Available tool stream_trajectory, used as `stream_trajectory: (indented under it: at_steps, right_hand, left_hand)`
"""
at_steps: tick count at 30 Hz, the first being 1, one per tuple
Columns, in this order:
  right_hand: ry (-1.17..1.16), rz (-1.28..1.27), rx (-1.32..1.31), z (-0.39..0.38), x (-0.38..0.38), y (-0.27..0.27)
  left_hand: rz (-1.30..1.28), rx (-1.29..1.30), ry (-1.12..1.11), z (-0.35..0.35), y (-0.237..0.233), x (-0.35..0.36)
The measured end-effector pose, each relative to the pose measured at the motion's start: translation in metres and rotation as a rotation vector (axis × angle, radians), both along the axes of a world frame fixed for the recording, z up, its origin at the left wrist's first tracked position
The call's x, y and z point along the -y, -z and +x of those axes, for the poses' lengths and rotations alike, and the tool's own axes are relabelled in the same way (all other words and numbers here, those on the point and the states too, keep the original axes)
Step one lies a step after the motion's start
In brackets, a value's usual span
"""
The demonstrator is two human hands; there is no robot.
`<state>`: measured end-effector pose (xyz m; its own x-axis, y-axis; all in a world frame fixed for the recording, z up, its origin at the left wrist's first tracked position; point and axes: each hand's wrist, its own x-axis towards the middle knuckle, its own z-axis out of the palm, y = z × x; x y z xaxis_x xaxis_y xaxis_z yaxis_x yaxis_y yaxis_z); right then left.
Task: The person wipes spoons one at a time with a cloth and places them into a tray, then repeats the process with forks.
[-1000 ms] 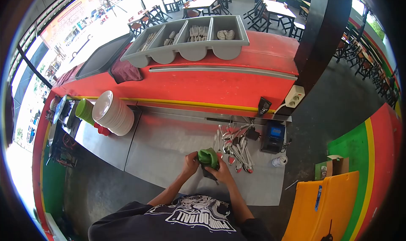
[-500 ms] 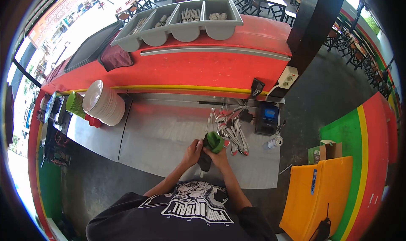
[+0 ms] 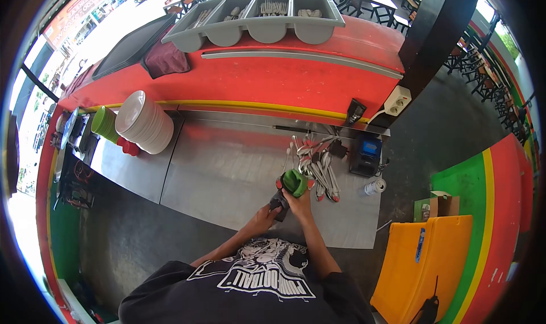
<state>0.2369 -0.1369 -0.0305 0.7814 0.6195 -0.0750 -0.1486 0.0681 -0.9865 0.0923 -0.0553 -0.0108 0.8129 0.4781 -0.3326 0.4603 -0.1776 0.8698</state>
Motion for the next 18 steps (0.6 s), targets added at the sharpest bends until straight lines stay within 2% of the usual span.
stream_trajectory:
  at_steps: [10,13,16,18]
  right_hand:
    - [0.016,-0.099,0.346,0.007,-0.001,0.022]
    - [0.03,-0.161,0.458,0.011,0.001,0.025]
    - [0.122,-0.323,0.549,0.016,0.007,0.024]
    - [0.285,-0.448,0.566,0.022,0.01,0.02]
  left_hand:
    - [0.172,0.074,0.01,-0.012,-0.003,0.0]
    - [0.313,0.194,0.055,-0.015,-0.01,-0.001]
    - [0.123,0.01,0.1,-0.013,-0.028,-0.009]
    - [0.077,0.032,0.098,-0.02,-0.016,-0.008]
